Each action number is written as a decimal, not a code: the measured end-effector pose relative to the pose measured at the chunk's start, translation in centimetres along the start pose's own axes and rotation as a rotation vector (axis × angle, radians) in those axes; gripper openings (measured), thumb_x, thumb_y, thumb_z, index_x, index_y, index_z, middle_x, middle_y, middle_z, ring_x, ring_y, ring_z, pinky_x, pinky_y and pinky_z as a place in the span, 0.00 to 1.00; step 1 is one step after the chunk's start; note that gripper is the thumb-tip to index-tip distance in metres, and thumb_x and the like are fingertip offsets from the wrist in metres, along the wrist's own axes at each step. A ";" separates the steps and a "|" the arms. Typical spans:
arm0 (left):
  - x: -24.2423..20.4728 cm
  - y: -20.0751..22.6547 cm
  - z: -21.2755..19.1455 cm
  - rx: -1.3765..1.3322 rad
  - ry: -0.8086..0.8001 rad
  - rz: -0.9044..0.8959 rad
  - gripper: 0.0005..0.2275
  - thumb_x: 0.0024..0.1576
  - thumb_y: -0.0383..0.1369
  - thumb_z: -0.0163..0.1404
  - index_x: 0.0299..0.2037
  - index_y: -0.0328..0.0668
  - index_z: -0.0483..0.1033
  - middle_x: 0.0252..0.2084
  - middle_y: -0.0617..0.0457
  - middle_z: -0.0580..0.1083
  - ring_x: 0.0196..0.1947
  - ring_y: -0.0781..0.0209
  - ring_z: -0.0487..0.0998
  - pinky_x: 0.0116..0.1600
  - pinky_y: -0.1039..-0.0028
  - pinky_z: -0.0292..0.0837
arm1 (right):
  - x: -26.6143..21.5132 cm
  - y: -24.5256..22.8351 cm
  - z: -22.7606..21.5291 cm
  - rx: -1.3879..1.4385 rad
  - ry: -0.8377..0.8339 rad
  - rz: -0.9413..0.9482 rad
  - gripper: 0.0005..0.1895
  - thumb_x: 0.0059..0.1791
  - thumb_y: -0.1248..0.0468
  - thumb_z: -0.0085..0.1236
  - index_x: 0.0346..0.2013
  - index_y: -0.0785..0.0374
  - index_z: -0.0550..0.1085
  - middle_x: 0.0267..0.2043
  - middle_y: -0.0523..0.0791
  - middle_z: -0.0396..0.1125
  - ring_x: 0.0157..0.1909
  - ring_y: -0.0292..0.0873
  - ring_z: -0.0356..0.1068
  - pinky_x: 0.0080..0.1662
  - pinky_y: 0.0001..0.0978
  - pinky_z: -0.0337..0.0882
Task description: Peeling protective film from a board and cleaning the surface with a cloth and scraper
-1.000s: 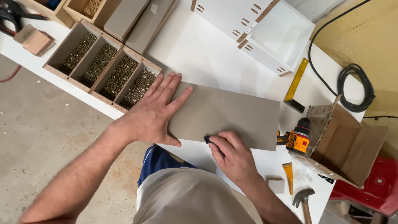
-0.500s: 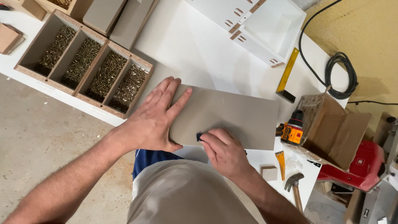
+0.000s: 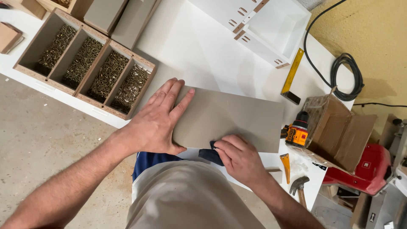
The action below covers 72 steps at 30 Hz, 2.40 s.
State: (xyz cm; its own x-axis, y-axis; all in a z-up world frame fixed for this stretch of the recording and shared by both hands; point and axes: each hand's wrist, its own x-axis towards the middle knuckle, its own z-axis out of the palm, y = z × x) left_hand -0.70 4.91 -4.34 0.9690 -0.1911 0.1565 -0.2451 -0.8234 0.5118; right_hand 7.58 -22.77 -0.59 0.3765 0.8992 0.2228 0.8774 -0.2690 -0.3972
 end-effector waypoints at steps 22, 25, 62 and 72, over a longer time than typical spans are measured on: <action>-0.2 0.0 0.3 0.043 0.038 0.009 0.67 0.33 0.63 0.69 0.77 0.37 0.38 0.74 0.23 0.48 0.76 0.26 0.45 0.76 0.47 0.44 | 0.0 -0.1 0.5 0.047 -0.095 0.008 0.06 0.54 0.69 0.48 0.40 0.61 0.75 0.38 0.42 0.66 0.36 0.45 0.65 0.45 0.35 0.69; 0.1 -0.1 0.1 0.033 0.065 0.019 0.66 0.33 0.61 0.69 0.77 0.36 0.41 0.73 0.23 0.50 0.75 0.26 0.46 0.76 0.47 0.46 | 1.2 -0.5 1.7 0.075 -0.018 -0.085 0.05 0.52 0.72 0.52 0.39 0.61 0.75 0.39 0.42 0.66 0.36 0.44 0.65 0.45 0.37 0.69; 0.2 -0.1 0.2 0.039 0.019 0.006 0.68 0.32 0.62 0.71 0.77 0.37 0.39 0.74 0.24 0.47 0.76 0.27 0.45 0.75 0.47 0.45 | 0.5 1.2 1.1 0.079 -0.036 -0.108 0.07 0.52 0.73 0.50 0.40 0.62 0.76 0.39 0.43 0.68 0.37 0.44 0.68 0.46 0.36 0.71; 0.4 -0.3 0.2 0.039 0.009 -0.009 0.67 0.32 0.62 0.70 0.77 0.38 0.40 0.75 0.25 0.46 0.77 0.28 0.43 0.75 0.48 0.44 | 1.3 1.2 0.7 0.119 -0.074 -0.158 0.08 0.53 0.74 0.49 0.41 0.63 0.76 0.40 0.43 0.68 0.36 0.45 0.66 0.46 0.36 0.70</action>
State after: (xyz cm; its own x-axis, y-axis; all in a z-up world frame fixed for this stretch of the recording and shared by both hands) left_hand -0.20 4.96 -4.65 0.9707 -0.1795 0.1596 -0.2352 -0.8455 0.4795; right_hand 8.97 -21.66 -1.38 0.2107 0.9510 0.2262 0.8808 -0.0843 -0.4659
